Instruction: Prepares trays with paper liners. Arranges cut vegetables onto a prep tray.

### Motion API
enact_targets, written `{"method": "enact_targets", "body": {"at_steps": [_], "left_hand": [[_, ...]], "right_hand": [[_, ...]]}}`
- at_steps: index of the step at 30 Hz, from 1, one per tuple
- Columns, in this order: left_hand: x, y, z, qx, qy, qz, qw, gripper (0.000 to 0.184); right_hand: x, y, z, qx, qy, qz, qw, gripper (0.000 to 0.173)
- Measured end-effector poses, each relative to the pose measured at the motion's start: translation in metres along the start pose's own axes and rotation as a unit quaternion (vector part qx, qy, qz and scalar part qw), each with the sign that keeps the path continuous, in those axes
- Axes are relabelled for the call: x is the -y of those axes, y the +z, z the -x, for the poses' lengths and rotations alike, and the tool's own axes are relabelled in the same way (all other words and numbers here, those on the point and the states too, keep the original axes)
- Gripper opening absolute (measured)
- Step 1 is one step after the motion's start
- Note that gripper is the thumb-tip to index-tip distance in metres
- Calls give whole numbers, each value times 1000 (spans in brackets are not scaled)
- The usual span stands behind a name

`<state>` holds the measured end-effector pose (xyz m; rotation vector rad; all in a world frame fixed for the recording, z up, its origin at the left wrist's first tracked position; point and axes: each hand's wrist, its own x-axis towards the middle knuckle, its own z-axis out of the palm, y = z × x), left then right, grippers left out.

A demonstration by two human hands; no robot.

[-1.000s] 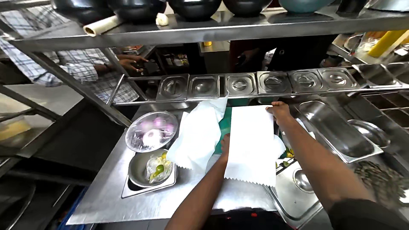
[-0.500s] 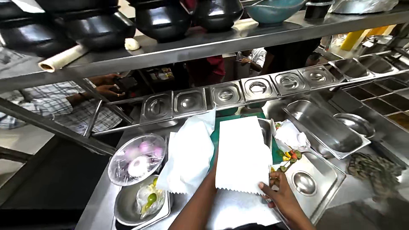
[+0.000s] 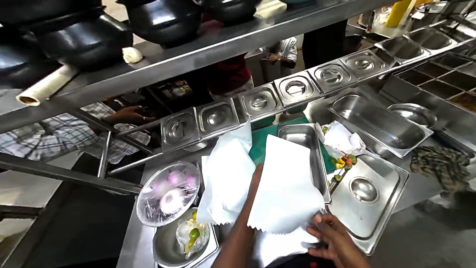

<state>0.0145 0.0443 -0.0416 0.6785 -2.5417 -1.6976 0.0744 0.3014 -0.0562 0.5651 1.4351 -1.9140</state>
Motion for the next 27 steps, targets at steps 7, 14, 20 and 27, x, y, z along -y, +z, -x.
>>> {"method": "enact_targets", "body": {"at_steps": [7, 14, 20, 27], "left_hand": [[-3, -14, 61, 31, -39, 109, 993, 43], [27, -13, 68, 108, -92, 172, 975, 33], [32, -5, 81, 105, -123, 229, 960, 22], [37, 5, 96, 59, -180, 343, 920, 34]], "right_hand": [[-6, 13, -3, -8, -70, -2, 998, 22], [34, -9, 6, -157, -291, 226, 916, 46], [41, -2, -4, -80, -199, 209, 954, 32], [20, -24, -17, -70, -191, 278, 939, 37]]}}
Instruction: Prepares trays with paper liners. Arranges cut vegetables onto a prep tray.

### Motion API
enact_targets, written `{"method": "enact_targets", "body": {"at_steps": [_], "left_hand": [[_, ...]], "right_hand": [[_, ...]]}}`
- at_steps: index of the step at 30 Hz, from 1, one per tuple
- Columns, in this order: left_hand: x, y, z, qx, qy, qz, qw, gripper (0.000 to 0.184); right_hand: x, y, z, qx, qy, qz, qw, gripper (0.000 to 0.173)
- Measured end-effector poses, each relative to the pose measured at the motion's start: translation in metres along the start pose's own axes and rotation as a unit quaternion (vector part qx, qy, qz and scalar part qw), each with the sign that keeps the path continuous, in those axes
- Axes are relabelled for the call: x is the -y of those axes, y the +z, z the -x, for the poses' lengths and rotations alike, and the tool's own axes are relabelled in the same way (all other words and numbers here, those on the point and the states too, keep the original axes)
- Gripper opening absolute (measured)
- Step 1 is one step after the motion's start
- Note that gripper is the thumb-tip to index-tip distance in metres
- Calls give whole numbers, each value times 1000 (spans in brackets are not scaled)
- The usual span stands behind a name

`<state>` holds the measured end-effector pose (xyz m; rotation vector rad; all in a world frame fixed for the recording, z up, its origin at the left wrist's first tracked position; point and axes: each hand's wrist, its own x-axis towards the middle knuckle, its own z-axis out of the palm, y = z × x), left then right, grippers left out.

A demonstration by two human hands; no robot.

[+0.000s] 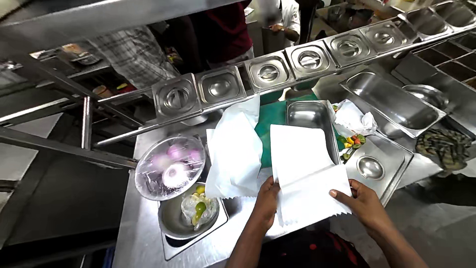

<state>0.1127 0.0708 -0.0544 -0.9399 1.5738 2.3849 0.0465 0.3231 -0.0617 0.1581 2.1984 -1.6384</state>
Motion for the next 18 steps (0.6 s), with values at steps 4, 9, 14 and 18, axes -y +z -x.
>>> {"method": "enact_targets", "body": {"at_steps": [4, 9, 14, 18], "left_hand": [[0, 0, 15, 23, -15, 39, 999, 66], [3, 4, 32, 97, 52, 53, 992, 85], [9, 13, 42, 32, 42, 35, 998, 54], [-2, 21, 56, -2, 114, -77, 990, 73]], "right_hand": [[-1, -7, 0, 45, 28, -22, 998, 39], [-9, 4, 3, 20, 16, -41, 999, 43], [-28, 9, 17, 48, 14, -152, 987, 81], [12, -6, 36, 51, 18, -195, 979, 63]]}}
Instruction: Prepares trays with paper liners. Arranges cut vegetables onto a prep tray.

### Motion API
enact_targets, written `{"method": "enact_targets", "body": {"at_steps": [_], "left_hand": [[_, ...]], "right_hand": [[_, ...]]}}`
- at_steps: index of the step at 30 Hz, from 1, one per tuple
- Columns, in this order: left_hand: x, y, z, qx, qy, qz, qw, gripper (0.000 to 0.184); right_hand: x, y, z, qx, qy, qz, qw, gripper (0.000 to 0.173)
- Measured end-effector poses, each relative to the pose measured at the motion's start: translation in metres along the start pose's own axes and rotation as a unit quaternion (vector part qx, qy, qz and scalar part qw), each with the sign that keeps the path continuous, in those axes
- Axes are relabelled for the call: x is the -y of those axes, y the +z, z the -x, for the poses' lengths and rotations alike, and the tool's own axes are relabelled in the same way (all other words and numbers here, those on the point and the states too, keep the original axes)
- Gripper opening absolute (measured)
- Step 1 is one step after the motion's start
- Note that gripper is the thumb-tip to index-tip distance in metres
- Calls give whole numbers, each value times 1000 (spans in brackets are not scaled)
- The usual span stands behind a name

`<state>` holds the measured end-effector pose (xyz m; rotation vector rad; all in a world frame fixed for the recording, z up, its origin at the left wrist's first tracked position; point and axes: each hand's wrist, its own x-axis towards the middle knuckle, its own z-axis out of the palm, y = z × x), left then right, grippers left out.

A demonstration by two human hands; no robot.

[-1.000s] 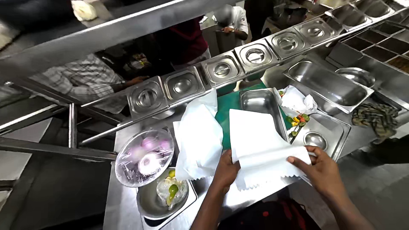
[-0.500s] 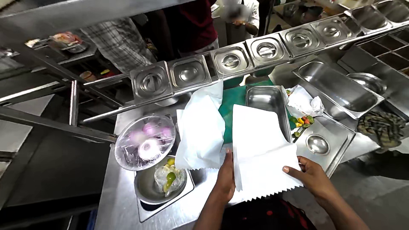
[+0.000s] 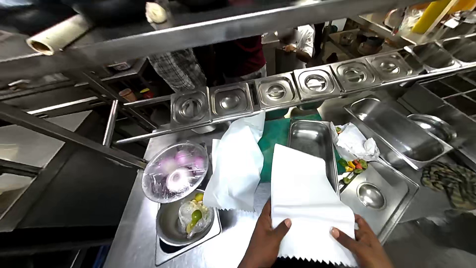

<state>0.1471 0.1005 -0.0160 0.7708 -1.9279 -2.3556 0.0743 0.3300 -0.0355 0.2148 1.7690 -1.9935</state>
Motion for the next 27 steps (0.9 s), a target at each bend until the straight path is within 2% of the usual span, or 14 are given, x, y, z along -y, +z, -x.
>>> {"method": "enact_targets", "body": {"at_steps": [2, 4, 7, 8, 10, 12, 13, 15, 17, 19, 21, 22, 25, 27], "left_hand": [[-25, 1, 0, 13, 80, -177, 981, 93], [-60, 10, -8, -3, 156, -260, 953, 95], [-123, 25, -24, 32, 144, -160, 976, 79], [-143, 31, -31, 45, 143, -105, 983, 73], [-181, 39, -49, 58, 134, -61, 987, 65], [-204, 46, -59, 42, 93, -10, 995, 53], [-217, 49, -62, 40, 87, 9, 995, 50], [-235, 58, -63, 42, 92, 14, 995, 48], [-243, 66, -59, 47, 97, 12, 994, 40], [-250, 71, -62, 47, 97, 12, 994, 31], [-252, 70, -66, 48, 95, 20, 994, 26], [-253, 67, -66, 49, 102, 23, 993, 32], [-232, 45, -75, -49, 245, 17, 968, 52], [-179, 28, -98, -127, 341, 44, 930, 58]], "right_hand": [[41, 1, 1, 2, -96, 66, 993, 76], [82, -4, -12, 5, -196, 144, 970, 88], [136, -9, -34, 48, -266, 223, 936, 66], [156, -10, -37, 68, -296, 249, 919, 68], [189, -11, -35, 36, -393, 392, 831, 91], [207, -6, -31, -59, -490, 531, 689, 106], [215, -1, -33, -96, -544, 548, 628, 102], [227, 9, -39, -139, -650, 530, 527, 76], [238, 18, -47, -125, -691, 521, 486, 51], [246, 24, -56, -102, -693, 532, 476, 26], [250, 29, -57, -96, -676, 541, 491, 18], [254, 31, -58, -101, -663, 540, 508, 17], [281, 22, -64, -108, -598, 496, 620, 19], [304, 10, -68, -101, -546, 452, 698, 18]]}}
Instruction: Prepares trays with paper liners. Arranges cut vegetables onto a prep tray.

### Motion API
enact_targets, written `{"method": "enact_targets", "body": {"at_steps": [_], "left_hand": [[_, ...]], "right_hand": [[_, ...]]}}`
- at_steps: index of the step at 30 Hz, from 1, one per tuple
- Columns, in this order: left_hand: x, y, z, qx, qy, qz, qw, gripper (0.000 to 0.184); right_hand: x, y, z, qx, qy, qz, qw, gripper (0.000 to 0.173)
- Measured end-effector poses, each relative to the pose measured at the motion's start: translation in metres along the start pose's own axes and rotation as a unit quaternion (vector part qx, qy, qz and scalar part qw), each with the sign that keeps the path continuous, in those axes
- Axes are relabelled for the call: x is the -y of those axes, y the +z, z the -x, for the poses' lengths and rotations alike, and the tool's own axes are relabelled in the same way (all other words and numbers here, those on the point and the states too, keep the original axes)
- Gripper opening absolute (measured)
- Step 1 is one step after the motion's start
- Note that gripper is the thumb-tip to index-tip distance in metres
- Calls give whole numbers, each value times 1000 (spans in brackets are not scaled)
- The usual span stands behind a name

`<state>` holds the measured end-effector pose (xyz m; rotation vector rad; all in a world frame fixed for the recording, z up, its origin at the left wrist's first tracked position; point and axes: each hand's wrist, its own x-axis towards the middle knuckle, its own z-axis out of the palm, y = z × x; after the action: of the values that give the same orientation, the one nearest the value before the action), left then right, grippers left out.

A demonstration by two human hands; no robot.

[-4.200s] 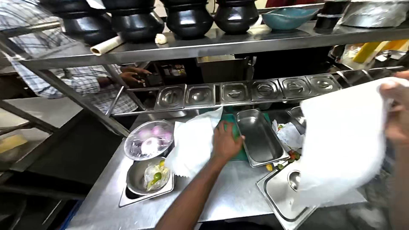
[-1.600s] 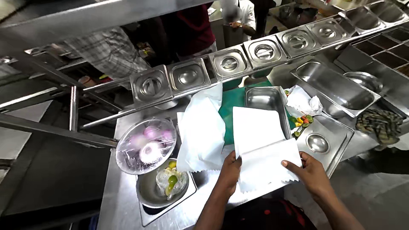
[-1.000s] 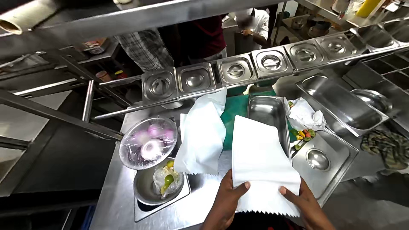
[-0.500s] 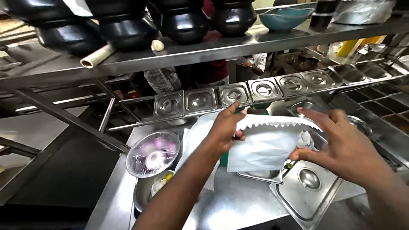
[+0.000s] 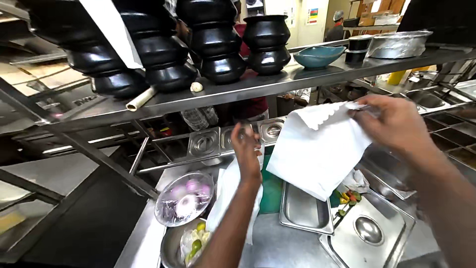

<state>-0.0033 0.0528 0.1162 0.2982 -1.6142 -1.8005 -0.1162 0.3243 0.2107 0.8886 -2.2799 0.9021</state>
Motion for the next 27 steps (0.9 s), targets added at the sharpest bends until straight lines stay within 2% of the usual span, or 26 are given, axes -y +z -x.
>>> {"method": "enact_targets", "body": {"at_steps": [1, 3, 5, 9, 13, 14, 15, 16, 17, 18, 21, 24, 27], "left_hand": [[35, -6, 10, 6, -1, 23, 1000, 75], [95, 0, 31, 49, -85, 120, 988, 100], [119, 19, 50, 70, -165, 223, 958, 118], [129, 55, 73, 119, -242, 347, 898, 121], [142, 70, 89, 212, -276, 441, 827, 111], [140, 72, 91, 231, -278, 447, 819, 99], [137, 74, 93, 241, -284, 445, 815, 78], [132, 78, 94, 234, -296, 430, 820, 51], [125, 82, 94, 218, -312, 397, 835, 33], [119, 85, 91, 197, -332, 351, 853, 25], [114, 92, 81, 125, -371, 235, 890, 24], [115, 90, 72, 70, -389, 176, 901, 27], [117, 83, 65, 48, -347, 94, 932, 23]], "right_hand": [[-7, -6, -7, 3, 30, -29, 999, 16], [-22, -11, -17, 9, 87, -84, 993, 12], [-36, -6, -21, 17, 156, -145, 977, 9], [-71, 5, -13, 7, 315, -237, 919, 14], [-114, 7, 1, -20, 406, -237, 882, 21], [-120, 6, 6, -29, 421, -231, 876, 23], [-126, 4, 12, -35, 433, -222, 873, 22], [-130, 2, 17, -40, 442, -213, 871, 23], [-134, -1, 21, -43, 446, -207, 870, 23], [-137, -3, 25, -41, 447, -199, 871, 23], [-149, -11, 35, -26, 441, -170, 881, 18], [-153, -21, 44, 14, 429, -168, 888, 14], [-153, -26, 55, 52, 411, -173, 894, 12]]}}
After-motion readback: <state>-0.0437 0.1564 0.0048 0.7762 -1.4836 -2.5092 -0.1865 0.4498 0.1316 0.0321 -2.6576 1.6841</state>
